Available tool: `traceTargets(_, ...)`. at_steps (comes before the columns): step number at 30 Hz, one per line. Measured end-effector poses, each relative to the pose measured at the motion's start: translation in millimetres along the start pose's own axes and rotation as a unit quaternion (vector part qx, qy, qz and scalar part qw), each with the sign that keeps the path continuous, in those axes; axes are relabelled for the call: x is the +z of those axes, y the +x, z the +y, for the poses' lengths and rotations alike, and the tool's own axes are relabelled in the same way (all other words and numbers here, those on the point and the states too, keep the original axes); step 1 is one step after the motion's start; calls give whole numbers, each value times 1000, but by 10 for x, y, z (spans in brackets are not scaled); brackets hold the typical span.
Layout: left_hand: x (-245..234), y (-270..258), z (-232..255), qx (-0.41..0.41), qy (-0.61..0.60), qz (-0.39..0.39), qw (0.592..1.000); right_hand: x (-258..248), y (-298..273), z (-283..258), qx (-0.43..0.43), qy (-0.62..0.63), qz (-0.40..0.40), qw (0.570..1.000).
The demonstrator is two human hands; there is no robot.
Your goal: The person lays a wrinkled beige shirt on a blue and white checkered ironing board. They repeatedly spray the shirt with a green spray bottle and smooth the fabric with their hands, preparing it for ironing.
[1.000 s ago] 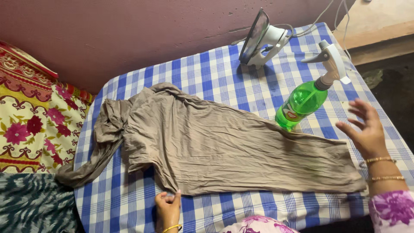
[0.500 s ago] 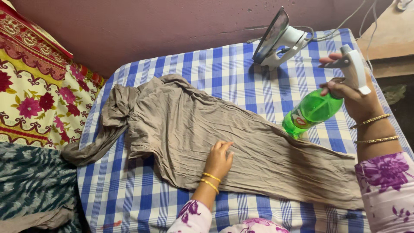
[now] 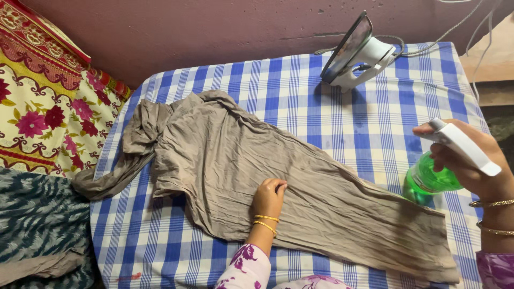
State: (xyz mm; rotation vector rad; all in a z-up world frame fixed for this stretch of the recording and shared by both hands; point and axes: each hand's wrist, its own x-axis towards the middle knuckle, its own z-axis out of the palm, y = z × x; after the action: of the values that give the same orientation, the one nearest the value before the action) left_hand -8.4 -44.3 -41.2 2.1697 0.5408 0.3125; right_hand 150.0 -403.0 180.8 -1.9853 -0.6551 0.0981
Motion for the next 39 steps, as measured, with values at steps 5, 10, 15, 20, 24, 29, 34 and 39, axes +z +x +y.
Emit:
traceTargets(5, -60, -115, -302, -75, -132, -2, 988, 300, 137, -326, -112, -149, -152, 971)
traceTargets(10, -205, -360, -650, -71, -233, 82, 966, 963, 215, -416, -132, -160, -320, 924)
traceTargets(15, -1218, -879, -1105, -155, -52, 188, 968, 1600, 50, -481, -106, -277, -366, 882)
traceTargets(20, -2532, -1524, -1429, -196, 362, 224, 883, 1781, 130, -582, -22, -383, -331, 862)
traceTargets(24, -2983, -1777, -1408, -270, 570, 256, 732, 1799, 342, -745, -27, -363, -262, 894)
traceTargets(29, -3108, -1690, -1523, -363, 448, 147, 804, 2084, 477, -978, -47, -333, -232, 913)
traceTargets(34, -2713, -1258, -1937, -157, 178, 184, 954, 2476, 474, -1085, -139, -286, -214, 924)
traceTargets(39, -2136, -188, -2237, -389, -325, 85, 858, 2784, 285, -1288, -161, -273, -282, 906)
